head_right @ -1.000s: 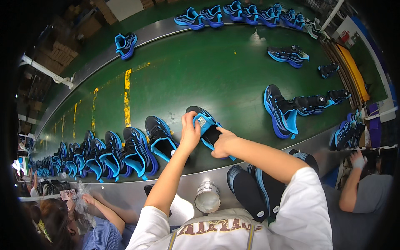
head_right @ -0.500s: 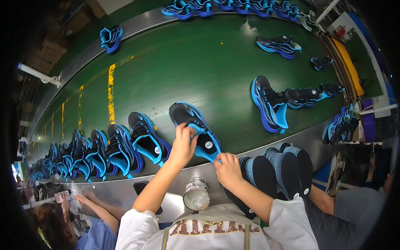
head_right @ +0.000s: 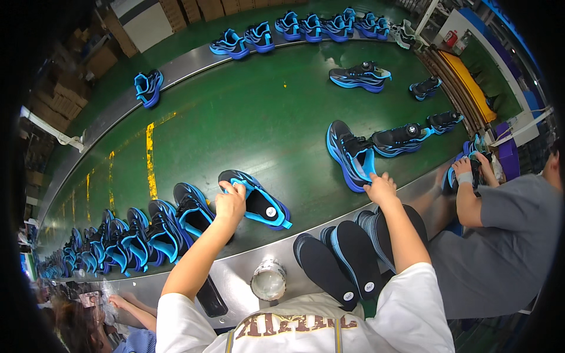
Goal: The person inserts shoe insoles into sneakers along an assembly line by hand.
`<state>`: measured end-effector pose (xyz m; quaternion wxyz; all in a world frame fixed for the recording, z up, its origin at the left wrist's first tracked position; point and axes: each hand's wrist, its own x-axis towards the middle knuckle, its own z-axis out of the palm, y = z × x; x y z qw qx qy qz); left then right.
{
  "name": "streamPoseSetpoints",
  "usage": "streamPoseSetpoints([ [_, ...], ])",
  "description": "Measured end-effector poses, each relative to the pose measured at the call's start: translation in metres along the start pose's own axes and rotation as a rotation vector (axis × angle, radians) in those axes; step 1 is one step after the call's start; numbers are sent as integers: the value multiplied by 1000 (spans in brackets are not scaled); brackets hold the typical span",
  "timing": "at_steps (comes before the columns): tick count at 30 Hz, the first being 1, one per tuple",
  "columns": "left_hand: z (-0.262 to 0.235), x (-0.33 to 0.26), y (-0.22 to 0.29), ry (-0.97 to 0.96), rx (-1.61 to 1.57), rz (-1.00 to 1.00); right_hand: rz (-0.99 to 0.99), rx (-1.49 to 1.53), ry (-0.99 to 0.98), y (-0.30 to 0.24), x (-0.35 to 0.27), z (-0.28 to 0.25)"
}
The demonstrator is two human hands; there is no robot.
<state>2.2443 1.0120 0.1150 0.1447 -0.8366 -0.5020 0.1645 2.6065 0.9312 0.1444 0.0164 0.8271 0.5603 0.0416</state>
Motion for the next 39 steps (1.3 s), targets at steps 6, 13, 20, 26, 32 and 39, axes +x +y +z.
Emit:
streamPoseSetpoints([
  [6,-4,-4,-5,194,-232,-25,-191,337,-307,-52,-3,-2],
  [13,-34,-12,-58,137,-741,-40,-571,643,15,-106,-91,-58],
  [20,-76,-8,-79,548,-2163,-369,-340,576,-380,-49,-214,-60],
  [26,-78,14,20,395,-1548,-207,-301,653,-464,-21,-246,-56],
  [32,-73,26,54,205,-1154,-146,-536,675,-50,-24,-169,-108],
  [39,-64,53,44,192,-1304,-279,-671,550,78,-80,-55,-80],
])
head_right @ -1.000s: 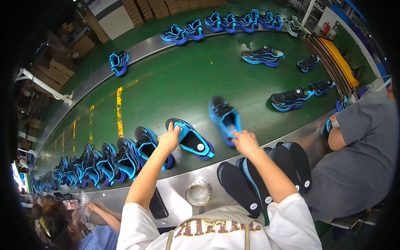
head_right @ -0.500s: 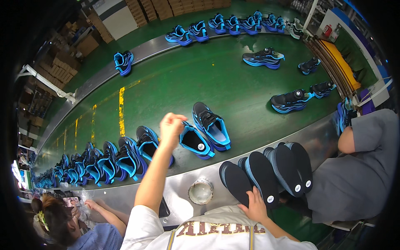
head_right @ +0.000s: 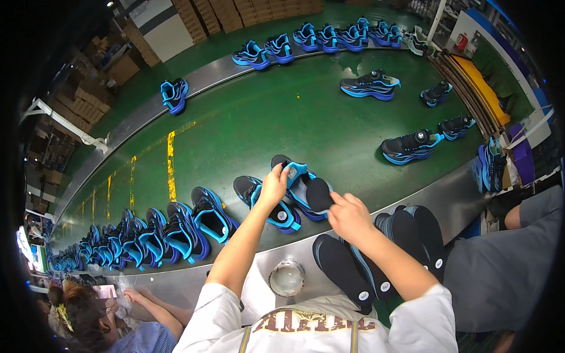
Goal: The person inserts shoe insoles into sneakers along an assembly line by hand.
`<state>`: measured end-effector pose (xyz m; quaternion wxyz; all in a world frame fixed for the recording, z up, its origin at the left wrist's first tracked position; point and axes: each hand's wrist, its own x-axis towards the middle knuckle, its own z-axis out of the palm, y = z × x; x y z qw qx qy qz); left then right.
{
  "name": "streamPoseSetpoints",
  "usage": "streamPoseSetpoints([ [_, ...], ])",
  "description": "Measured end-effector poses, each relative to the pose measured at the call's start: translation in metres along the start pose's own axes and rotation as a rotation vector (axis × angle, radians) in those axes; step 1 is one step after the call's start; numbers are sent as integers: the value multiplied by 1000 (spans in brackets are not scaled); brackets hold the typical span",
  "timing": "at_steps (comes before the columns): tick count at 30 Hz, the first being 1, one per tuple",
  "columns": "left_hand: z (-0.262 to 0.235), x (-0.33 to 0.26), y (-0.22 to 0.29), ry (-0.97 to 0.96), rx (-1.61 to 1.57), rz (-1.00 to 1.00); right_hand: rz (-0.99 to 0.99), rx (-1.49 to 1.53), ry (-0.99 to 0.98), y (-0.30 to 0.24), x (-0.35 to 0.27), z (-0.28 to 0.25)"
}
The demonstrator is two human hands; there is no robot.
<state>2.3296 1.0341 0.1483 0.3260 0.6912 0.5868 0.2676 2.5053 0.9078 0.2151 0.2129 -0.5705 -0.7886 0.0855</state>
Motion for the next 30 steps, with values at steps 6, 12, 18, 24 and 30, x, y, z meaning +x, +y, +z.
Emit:
streamPoseSetpoints([
  [6,-1,8,-14,-52,-114,5,30,-173,-364,11,51,65],
  [12,1,8,-14,-110,-128,-28,277,-61,-332,8,66,113],
  [18,-3,-1,-10,-137,-232,-129,62,-86,-55,4,53,82],
  [24,0,-3,-9,-126,-226,-159,177,-91,-685,7,75,58],
  [30,0,-2,-12,-102,-214,-111,-140,-119,-514,25,61,88],
])
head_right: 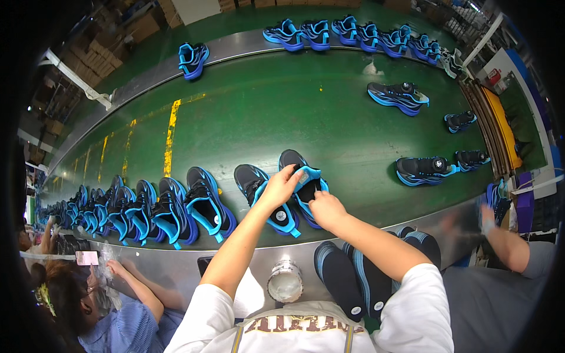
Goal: The person inserts shoe insoles into sneakers along an assembly line by hand.
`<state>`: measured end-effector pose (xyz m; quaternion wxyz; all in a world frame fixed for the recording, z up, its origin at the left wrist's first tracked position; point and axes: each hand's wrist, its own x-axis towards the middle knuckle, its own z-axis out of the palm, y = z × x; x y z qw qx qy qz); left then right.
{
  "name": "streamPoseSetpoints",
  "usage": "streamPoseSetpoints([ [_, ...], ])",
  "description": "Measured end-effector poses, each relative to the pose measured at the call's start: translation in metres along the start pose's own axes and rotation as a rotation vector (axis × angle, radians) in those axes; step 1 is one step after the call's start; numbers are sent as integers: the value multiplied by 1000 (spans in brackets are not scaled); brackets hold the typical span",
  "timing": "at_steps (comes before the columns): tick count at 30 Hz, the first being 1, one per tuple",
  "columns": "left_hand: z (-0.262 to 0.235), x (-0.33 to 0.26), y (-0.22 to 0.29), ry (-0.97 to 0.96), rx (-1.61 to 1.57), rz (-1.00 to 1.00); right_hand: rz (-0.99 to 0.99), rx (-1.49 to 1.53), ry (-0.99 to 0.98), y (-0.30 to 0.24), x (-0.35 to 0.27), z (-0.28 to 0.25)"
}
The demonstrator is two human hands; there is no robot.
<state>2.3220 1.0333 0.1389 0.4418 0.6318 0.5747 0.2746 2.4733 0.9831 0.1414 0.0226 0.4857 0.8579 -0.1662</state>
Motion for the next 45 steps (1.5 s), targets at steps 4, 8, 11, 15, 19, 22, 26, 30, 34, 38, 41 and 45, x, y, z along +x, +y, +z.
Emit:
streamPoseSetpoints([
  [4,-3,1,8,-75,-59,-18,23,-5,65,10,20,27],
  [8,-4,-2,6,-34,-16,5,50,-45,-117,5,28,21],
  [11,-4,-1,4,-86,3,-20,85,-177,-383,3,39,13],
  [15,-3,1,-5,-111,2,-22,34,-339,-650,1,56,14],
  [19,-1,2,-1,-32,103,37,-124,-430,-712,9,61,16],
  [22,16,0,1,375,21,215,-282,-496,-755,17,57,17],
  [26,14,-1,-10,180,402,422,-309,-231,-576,15,26,-3],
  [30,24,1,-1,114,627,363,-152,-78,-741,-1,8,-33],
  [34,28,3,9,22,795,298,-110,-4,-389,6,-8,-11],
  [38,14,0,4,-38,701,311,-52,204,479,4,-57,-3],
  [41,7,-18,18,-80,666,344,77,247,417,-7,-90,14],
  [45,15,-49,11,136,875,700,150,295,362,-15,-112,24],
])
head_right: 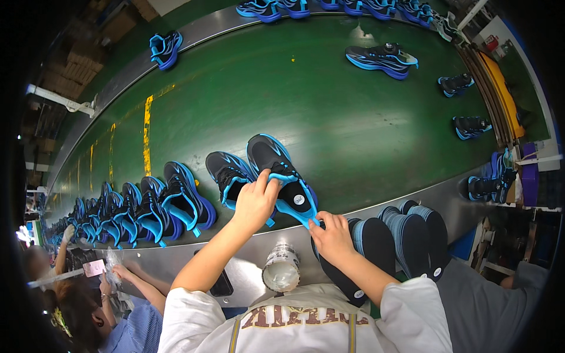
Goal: The person inserts shoe insoles into sneakers along an assembly line by hand.
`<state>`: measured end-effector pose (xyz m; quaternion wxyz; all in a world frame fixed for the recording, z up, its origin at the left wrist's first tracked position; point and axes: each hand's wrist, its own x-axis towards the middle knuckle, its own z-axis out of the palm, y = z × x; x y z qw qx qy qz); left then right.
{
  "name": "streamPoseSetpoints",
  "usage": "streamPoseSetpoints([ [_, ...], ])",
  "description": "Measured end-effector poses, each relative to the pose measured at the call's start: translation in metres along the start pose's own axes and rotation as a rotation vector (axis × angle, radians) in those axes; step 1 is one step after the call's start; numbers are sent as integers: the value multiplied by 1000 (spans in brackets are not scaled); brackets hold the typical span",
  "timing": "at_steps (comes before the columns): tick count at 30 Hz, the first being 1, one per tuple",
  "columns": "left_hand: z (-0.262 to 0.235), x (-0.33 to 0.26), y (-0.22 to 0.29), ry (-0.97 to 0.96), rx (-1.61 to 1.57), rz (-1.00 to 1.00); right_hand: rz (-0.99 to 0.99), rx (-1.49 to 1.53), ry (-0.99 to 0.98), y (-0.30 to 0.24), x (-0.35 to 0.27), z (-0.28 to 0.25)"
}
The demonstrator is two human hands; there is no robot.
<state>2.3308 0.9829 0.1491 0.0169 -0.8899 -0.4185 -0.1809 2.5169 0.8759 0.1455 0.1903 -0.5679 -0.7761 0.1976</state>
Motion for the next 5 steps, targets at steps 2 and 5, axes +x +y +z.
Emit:
streamPoseSetpoints([
  [2,-2,4,-3,24,42,11,11,8,5,-1,-1,0],
  [5,-3,16,-17,31,195,14,26,105,59,-6,9,2],
])
